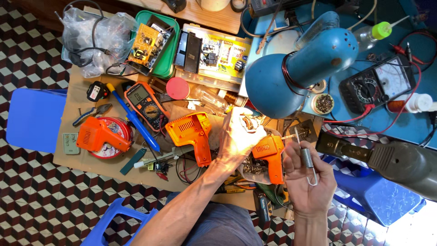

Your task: The person manipulates a small cylindrical electronic component, likely a motor, using a wooden stick to adjust internal parts. They then use a multimeter probe to test the component's electrical connections.

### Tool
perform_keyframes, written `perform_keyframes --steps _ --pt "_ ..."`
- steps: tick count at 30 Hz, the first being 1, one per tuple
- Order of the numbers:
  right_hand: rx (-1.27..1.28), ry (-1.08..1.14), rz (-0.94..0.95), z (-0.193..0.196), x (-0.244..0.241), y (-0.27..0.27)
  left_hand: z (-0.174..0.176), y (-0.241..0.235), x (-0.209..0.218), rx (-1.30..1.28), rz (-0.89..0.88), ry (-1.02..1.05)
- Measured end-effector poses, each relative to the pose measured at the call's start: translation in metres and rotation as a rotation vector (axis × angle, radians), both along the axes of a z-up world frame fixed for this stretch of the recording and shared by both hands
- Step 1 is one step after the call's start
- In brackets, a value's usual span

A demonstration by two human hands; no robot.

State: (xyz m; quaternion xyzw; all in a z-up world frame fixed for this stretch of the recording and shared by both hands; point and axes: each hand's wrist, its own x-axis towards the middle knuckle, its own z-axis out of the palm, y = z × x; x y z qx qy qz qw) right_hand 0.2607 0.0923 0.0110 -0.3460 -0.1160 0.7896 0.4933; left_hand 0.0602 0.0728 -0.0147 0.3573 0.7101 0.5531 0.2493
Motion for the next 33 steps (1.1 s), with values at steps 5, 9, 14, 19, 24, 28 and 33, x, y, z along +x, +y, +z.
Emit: perform_keyframes --steps 5,9,14,19,24,28,33 --pt "0.082 0.172 0.091 -0.013 -0.020 0.002 -0.006 0.001 0.003 0.099 -0.052 -0.169" --pt "0.021 0.239 0.045 -0.027 -0.024 -0.006 -0.006 -0.002 0.003 0.134 -0.104 -0.323" --pt "0.124 0.143 0.036 -0.026 -0.028 -0.011 0.007 -0.009 0.002 0.097 -0.113 -0.448" --pt "0.357 -0.310 -0.067 -0.003 -0.042 -0.019 0.013 -0.013 0.005 0.092 -0.143 -0.491" --pt "0.766 -0.786 -0.009 -0.005 -0.047 -0.027 0.001 -0.013 0.010 0.170 -0.169 -0.560" --pt "0.705 -1.140 0.186 -0.036 -0.027 -0.054 -0.010 -0.023 0.002 0.107 -0.112 -0.607" --pt "0.524 -1.198 0.119 -0.088 0.008 -0.042 -0.015 -0.027 -0.013 -0.049 -0.070 -0.468"
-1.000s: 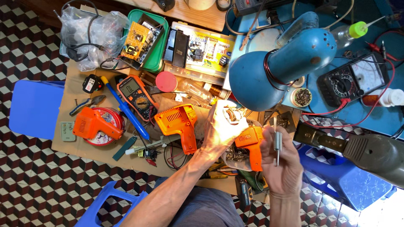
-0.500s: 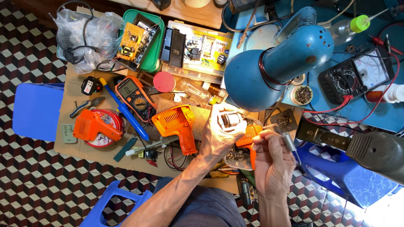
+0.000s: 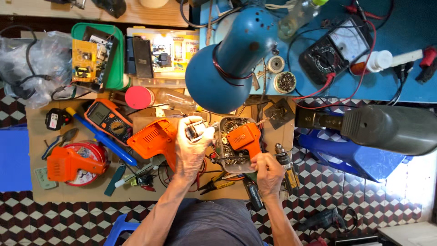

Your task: The person manipulates a small cylindrical electronic component, likely a motor, using a wooden stick to adjust internal parts. They then use a multimeter probe to test the component's electrical connections.

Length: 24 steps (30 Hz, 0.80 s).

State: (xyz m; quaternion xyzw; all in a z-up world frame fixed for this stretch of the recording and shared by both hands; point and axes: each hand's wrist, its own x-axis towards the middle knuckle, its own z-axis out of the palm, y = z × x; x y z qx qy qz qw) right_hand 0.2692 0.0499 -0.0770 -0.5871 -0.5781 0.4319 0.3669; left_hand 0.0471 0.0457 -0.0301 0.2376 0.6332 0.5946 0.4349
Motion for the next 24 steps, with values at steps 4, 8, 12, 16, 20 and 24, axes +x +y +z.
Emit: perform_keyframes --steps 4,8,12,16,20,24 --pt "-0.018 -0.068 -0.076 -0.026 0.023 0.028 0.002 -0.003 -0.004 0.013 0.009 -0.123" --pt "0.091 0.044 -0.127 -0.032 0.029 0.048 0.003 -0.002 -0.010 0.034 0.004 -0.113" --pt "0.042 0.012 -0.237 -0.024 0.029 0.047 0.005 -0.004 -0.012 0.038 -0.004 -0.046" --pt "0.018 0.085 -0.224 -0.011 0.033 0.030 0.015 -0.010 -0.009 0.054 -0.018 -0.070" --pt "-0.014 0.109 -0.231 0.003 0.036 -0.004 0.022 -0.025 -0.002 0.077 -0.069 -0.105" --pt "-0.045 0.148 -0.373 0.016 0.028 -0.044 0.023 -0.032 0.008 0.056 -0.104 -0.085"
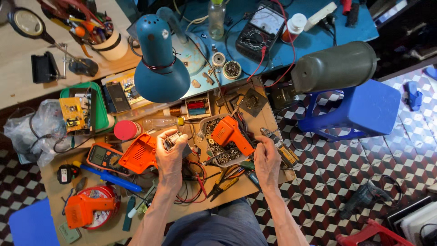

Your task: The person manipulates a small cylindrical electronic component, likely a motor, using a wooden stick to adjust internal parts. They then use a multimeter probe to test the component's electrical connections.

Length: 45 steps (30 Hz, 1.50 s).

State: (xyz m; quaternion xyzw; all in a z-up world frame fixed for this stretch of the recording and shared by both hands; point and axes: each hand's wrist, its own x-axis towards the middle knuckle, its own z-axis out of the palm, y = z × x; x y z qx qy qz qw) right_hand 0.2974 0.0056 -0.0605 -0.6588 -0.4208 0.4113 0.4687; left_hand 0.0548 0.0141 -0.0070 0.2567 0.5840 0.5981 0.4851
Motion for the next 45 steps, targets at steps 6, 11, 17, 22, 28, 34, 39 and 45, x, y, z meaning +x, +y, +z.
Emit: perform_keyframes --steps 6,11,17,22,28,34,39,45 --pt "-0.106 0.150 -0.118 0.010 -0.003 -0.062 -0.006 -0.015 0.020 -0.053 -0.068 0.025" --pt "-0.068 0.225 -0.010 0.006 -0.005 -0.079 0.001 -0.038 0.036 -0.059 -0.120 0.011" --pt "-0.138 0.172 0.282 -0.008 0.009 -0.069 0.008 -0.062 0.066 0.004 -0.067 -0.025" --pt "-0.171 0.093 0.450 -0.023 0.046 -0.071 0.011 -0.084 0.096 0.047 0.100 -0.043" --pt "-0.131 0.049 0.537 -0.050 0.099 -0.067 0.004 -0.113 0.115 0.036 0.345 -0.003" --pt "-0.170 0.023 0.643 -0.066 0.124 -0.073 -0.018 -0.148 0.130 0.121 0.554 -0.011" --pt "-0.231 -0.062 0.714 -0.069 0.121 -0.072 -0.026 -0.175 0.136 0.102 0.660 -0.064" --pt "-0.270 -0.148 0.844 -0.074 0.104 -0.071 -0.032 -0.199 0.145 0.005 0.746 -0.114"
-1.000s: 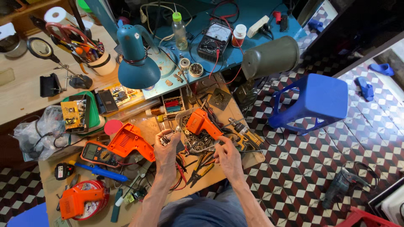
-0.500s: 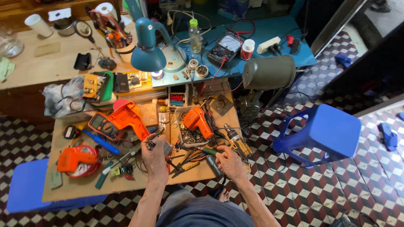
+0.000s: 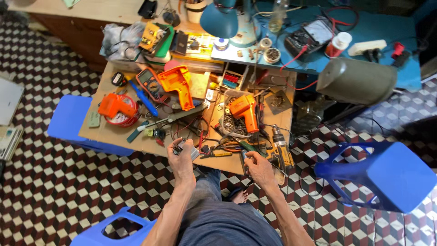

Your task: The person manipulates a small cylindrical electronic component, likely a motor, using a wooden stick to adjust internal parts. They then use a multimeter probe to test the component's electrical connections.

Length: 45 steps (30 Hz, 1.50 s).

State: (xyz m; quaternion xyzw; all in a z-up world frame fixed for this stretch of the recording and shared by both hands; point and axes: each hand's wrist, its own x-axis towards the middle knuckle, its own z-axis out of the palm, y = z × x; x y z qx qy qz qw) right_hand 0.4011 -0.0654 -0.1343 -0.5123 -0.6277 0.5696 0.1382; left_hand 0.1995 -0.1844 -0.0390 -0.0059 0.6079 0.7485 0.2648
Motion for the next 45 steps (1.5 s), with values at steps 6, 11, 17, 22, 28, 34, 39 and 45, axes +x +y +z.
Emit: perform_keyframes --steps 6,11,17,22,28,34,39,45 --pt "0.151 0.025 0.033 -0.014 -0.016 0.018 -0.006 0.000 -0.007 0.014 0.055 0.003" --pt "0.478 -0.166 -0.147 -0.019 -0.033 0.057 -0.005 0.007 -0.015 -0.079 0.045 0.006" --pt "0.661 -0.379 -0.082 -0.031 -0.068 0.107 0.003 0.018 -0.029 -0.067 -0.011 0.009" --pt "0.547 -0.645 -0.052 -0.037 -0.093 0.126 0.008 0.036 -0.043 -0.019 -0.054 0.023" --pt "0.468 -0.506 -0.169 -0.034 -0.102 0.134 0.011 0.054 -0.059 -0.019 -0.161 0.010" --pt "0.345 -0.178 -0.398 0.005 -0.093 0.095 0.009 0.071 -0.068 -0.098 -0.216 0.036" --pt "0.198 -0.137 -0.626 0.024 -0.055 0.068 0.007 0.078 -0.073 -0.059 -0.249 0.081" --pt "0.514 -0.240 -0.689 -0.022 -0.031 0.116 0.003 0.069 -0.071 -0.075 -0.238 0.013"
